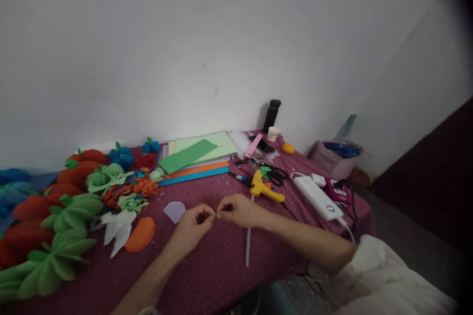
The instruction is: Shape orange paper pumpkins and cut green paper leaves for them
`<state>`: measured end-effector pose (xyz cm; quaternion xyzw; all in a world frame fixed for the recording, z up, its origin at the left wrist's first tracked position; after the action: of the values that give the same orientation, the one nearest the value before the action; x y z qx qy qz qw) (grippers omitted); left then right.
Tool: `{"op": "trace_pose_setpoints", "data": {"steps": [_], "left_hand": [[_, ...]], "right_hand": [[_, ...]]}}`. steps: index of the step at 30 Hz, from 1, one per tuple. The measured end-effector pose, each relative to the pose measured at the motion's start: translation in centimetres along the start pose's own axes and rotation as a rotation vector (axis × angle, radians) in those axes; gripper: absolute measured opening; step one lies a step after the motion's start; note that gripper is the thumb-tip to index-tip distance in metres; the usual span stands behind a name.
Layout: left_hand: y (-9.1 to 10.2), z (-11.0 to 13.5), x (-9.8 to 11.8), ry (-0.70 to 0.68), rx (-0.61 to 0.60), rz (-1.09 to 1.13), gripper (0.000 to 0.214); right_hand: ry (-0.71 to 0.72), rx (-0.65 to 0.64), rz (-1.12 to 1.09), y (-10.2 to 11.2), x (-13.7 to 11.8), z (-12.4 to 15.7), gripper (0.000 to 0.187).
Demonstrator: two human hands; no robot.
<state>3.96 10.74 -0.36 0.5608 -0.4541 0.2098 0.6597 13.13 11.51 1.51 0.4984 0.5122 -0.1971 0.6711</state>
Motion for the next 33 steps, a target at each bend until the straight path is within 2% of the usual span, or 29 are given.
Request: {"op": "trace_pose_setpoints", "data": {"steps": [5, 10, 13, 16, 18, 19, 21, 22, 24, 25, 28, 33], "left_hand": [[-0.2, -0.1, 0.2, -0.047, -0.02, -0.126, 0.021], [-1.1, 0.1, 0.4, -0.071, -0.09, -0.148, 0.025], [-1.6, 0.2, 0.2, -0.041, -0.115, -0.138, 0.027], [-1.7, 0.2, -0.2, 0.019, -0.128, -0.132, 0.029], [-1.5, 0.2, -0.5, 0.051, -0.12, -0.131, 0.03], [-1.3, 0.2, -0.6, 0.059, -0.114, -0.133, 0.03], [-1.2, 0.1, -0.7, 0.065, -0.107, -0.136, 0.031], [-1.3, 0.1, -0.8, 0.065, -0.11, -0.137, 0.031], [-1.6, 0.1, -1.0, 0.063, -0.127, -0.136, 0.032], [-1.7, 0.1, -1.1, 0.063, -0.132, -0.137, 0.032], [-1.8, 0.0, -1.4, 0.06, -0.136, -0.152, 0.032], [-1.6, -0.2, -1.6, 0.069, -0.132, -0.18, 0.033]], "right_hand": [[0.034, 0.016, 0.067, 0.9, -0.4, 0.6, 0.016], [0.03, -0.016, 0.114, 1.7, 0.0, 1.1, 0.017], [0.027, -0.03, 0.141, 1.7, 0.3, 1.4, 0.017], [0.04, -0.102, 0.131, 2.1, 0.5, 1.8, 0.02], [0.026, -0.121, 0.152, 4.1, 1.1, 1.8, 0.023], [-0.016, -0.056, 0.223, 6.3, 1.9, 1.8, 0.021], [-0.213, 0.203, 0.473, 13.0, 4.4, 2.2, 0.022], [-0.275, 0.277, 0.533, 15.8, 5.4, 2.5, 0.026], [-0.352, 0.342, 0.602, 19.8, 7.5, 3.1, 0.03], [-0.385, 0.346, 0.624, 21.1, 8.6, 3.3, 0.033], [-0.458, 0.327, 0.666, 22.9, 11.4, 3.7, 0.041], [-0.476, 0.285, 0.667, 22.3, 13.5, 3.7, 0.057]]}}
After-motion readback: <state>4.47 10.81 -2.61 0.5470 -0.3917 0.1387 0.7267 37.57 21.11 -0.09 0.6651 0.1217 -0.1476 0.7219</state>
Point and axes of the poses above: each hand's wrist, its own z-axis away from the middle knuckle, its own y-axis out of the back of the hand, x = y × z, the point moved 10 cm from there along -z, towards the middle knuckle, and after that the axes turned 12 degrees about -z, right-handed, at the moved point
